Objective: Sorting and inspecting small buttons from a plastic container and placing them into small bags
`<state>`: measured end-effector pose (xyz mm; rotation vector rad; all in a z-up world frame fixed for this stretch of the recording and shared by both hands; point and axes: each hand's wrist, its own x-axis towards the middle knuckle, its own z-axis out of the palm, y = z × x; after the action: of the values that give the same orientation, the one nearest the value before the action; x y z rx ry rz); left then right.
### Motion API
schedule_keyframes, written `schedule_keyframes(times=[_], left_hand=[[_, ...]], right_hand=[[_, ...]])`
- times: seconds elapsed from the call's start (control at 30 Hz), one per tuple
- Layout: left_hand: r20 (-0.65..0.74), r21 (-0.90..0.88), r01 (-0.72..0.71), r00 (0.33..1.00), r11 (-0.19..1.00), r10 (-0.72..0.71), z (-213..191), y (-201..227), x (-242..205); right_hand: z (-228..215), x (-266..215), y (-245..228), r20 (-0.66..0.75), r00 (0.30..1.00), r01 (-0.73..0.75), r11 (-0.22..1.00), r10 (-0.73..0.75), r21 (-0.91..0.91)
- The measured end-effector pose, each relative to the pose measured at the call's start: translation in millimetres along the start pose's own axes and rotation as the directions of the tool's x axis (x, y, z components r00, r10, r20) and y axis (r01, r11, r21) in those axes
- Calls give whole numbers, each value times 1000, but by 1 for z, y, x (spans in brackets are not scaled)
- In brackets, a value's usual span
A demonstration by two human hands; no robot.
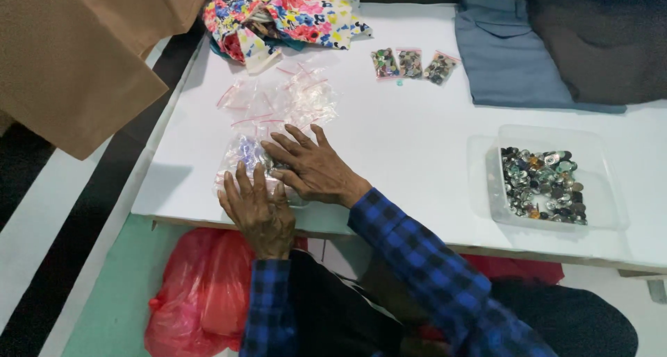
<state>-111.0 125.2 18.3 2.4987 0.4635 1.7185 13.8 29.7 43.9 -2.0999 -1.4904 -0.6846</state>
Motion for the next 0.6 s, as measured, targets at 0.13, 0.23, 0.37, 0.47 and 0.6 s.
schedule_keyframes(times=[0.13, 0.23, 0.37, 0.47, 0.6], left_hand=[[10, 42, 10, 1000, 999, -10, -11, 2, 3], [12, 1, 54, 998, 999, -54, -24, 18, 14], [-42, -323, 12, 999, 946, -27, -37, 60, 27], [6, -496, -52, 998, 867, 63, -44, 112, 32], [66, -745, -88, 977, 661, 204, -42, 195, 38]], right_hand=[[-17, 5, -7, -40, 999, -30, 999, 31, 11], [-41, 4, -9, -66, 996, -67, 998, 67, 9], [-94, -11, 0, -249, 962, -102, 994, 111, 48], [-165, -33, 8, -287, 927, -212, 969, 240, 127], [-244, -93, 57, -180, 860, -483, 876, 477, 16]])
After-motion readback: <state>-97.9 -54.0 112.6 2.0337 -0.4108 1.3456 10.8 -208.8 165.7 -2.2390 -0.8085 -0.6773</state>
